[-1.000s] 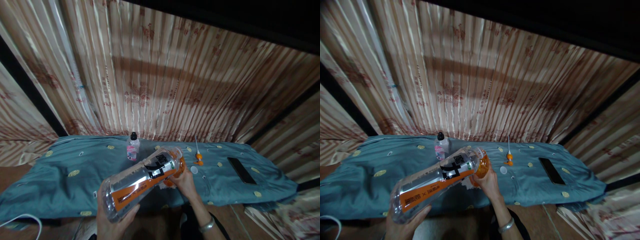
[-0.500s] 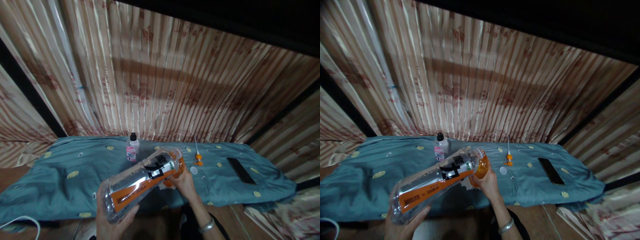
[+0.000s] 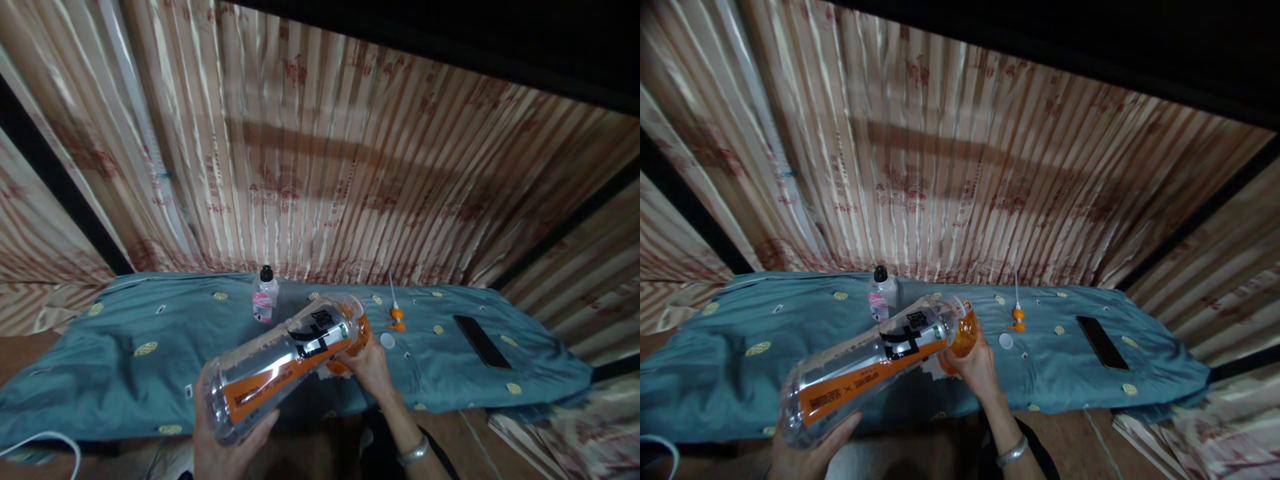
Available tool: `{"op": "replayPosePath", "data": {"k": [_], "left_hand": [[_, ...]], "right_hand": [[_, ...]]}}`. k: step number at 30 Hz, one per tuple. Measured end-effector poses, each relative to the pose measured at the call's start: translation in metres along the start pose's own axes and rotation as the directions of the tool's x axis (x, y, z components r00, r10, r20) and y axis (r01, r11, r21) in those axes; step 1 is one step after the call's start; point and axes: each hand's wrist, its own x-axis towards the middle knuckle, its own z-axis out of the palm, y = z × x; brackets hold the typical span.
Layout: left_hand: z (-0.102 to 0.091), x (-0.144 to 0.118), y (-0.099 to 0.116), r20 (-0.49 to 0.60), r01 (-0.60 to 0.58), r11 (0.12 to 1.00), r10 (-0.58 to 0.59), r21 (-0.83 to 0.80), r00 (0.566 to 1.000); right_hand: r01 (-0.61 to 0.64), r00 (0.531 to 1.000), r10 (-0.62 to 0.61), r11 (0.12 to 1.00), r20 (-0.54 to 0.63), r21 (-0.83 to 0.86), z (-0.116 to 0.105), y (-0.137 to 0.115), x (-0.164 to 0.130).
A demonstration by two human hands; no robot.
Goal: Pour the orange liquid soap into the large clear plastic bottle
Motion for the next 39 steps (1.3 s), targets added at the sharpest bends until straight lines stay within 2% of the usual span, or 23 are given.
{"op": "replayPosePath", "data": {"k": [11,15,20,28,35,39], "left_hand": [[0.0,0.0,0.003,0.015,0.02,1.0,-0.02,0.015,1.0],[-0.001,0.0,0.003,0.031,0.01,1.0,-0.01,0.017,0.999],[0.001,-0.001,0.006,0.001,-0.008,1.0,0.008,0.013,1.0],[-0.003,0.001,-0.006,0.0,-0.019,1.0,0.019,0.024,1.0],[-0.004,0.002,-0.007,0.01,-0.019,1.0,0.019,0.013,1.0],[-0.004,0.003,-0.008,0.002,-0.056,0.998,0.056,0.03,0.998]], "right_hand": [[0.034,0.999,-0.034,0.999,0.004,0.006,-0.001,0.001,0.0],[0.018,1.0,-0.018,1.0,0.022,0.009,0.0,0.002,0.001],[-0.003,1.0,0.003,1.0,0.013,0.017,0.001,0.002,0.0],[0.014,1.0,-0.014,1.0,0.0,0.001,0.001,0.005,0.0],[0.006,1.0,-0.006,1.0,0.01,-0.023,0.0,0.005,0.0],[0.011,1.0,-0.011,0.999,0.005,-0.03,0.001,0.006,0.0]]}}
